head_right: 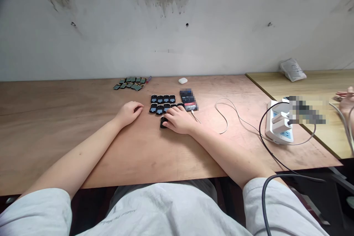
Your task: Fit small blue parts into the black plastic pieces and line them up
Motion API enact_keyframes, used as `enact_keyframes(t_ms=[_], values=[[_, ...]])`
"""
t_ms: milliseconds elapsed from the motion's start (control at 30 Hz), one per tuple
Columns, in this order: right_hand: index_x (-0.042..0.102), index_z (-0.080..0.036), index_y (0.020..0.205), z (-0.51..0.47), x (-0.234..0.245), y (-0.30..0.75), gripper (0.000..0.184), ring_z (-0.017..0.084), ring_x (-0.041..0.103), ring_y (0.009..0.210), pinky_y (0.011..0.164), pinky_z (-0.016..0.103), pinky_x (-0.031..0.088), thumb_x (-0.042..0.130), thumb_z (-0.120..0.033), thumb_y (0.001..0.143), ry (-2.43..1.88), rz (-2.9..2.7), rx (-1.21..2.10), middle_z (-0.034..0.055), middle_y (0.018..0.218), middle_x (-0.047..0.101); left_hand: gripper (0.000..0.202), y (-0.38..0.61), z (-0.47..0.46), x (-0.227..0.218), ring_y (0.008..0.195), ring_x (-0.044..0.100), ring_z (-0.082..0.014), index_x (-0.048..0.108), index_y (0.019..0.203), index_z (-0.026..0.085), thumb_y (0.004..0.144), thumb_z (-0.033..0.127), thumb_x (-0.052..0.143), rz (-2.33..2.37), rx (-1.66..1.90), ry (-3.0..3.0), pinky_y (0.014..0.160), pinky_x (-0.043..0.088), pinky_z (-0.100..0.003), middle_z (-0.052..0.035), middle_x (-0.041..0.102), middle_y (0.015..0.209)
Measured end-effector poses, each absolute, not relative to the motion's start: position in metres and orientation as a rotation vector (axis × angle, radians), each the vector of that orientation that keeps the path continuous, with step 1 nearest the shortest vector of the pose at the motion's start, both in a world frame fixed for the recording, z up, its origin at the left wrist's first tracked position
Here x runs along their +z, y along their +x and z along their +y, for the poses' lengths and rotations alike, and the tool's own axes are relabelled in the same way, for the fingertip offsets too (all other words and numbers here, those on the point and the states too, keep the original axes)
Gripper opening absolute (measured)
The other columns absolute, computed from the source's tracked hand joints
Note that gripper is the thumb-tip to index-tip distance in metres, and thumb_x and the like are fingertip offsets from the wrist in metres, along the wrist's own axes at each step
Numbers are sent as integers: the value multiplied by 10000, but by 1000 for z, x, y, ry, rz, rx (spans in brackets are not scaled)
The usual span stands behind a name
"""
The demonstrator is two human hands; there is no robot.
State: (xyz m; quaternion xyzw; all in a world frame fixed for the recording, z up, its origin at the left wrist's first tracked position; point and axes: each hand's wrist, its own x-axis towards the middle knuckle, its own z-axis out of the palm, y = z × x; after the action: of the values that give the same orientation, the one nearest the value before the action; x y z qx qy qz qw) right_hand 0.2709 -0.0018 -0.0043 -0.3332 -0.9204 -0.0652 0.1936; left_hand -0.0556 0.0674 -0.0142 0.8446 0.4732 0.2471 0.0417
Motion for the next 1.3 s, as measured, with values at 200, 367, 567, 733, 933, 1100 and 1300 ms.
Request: enact_keyframes(t_ms=[200,367,567,733,933,1100,1300], values=[[644,-196,787,3,-8,271,488,236,544,867,851,387,303,401,-459,1118,-1225,-2467,-251,78,782,706,298,-36,53,-12,958,673,-250,710,1038,208,1012,357,454,1230,726,2604,897,540,-405,-87,733,1012],[642,-194,761,5,-10,271,485,242,560,905,867,384,320,416,-436,1115,-1312,-2409,-286,92,813,730,300,-34,51,-12,965,670,-247,705,1032,205,1023,354,444,1138,729,2647,907,538,-408,-87,728,1001],[663,-200,779,6,-12,271,483,265,575,906,892,406,371,425,-463,1107,-1319,-2371,-242,112,835,721,312,-33,48,-9,982,668,-251,710,1055,203,1026,344,432,1147,697,2656,919,534,-409,-91,723,1000],[676,-197,803,7,-14,272,466,283,585,920,898,426,390,438,-467,1100,-1337,-2356,-222,131,860,722,311,-25,37,-7,909,672,-223,705,1171,213,1008,275,447,1070,629,2678,901,536,-378,-83,716,996],[671,-190,808,6,-12,272,458,263,581,868,858,407,387,426,-443,1101,-1267,-2399,-248,121,841,709,344,-4,25,-8,945,676,-233,718,1226,231,1021,239,441,922,495,2758,842,524,-343,-95,707,1046],[693,-180,980,2,-7,271,280,253,556,893,811,377,390,460,-306,1070,-1009,-2556,-176,105,926,691,390,1,25,-7,951,675,-241,682,1333,217,1050,261,416,938,494,2744,839,520,-354,-111,705,1069],[680,-189,1220,0,-9,271,347,275,549,1035,881,392,425,489,-108,941,-841,-2664,-118,133,1158,664,435,1,25,-7,943,672,-249,662,1387,208,1057,302,394,960,476,2732,837,521,-365,-124,697,1030]])
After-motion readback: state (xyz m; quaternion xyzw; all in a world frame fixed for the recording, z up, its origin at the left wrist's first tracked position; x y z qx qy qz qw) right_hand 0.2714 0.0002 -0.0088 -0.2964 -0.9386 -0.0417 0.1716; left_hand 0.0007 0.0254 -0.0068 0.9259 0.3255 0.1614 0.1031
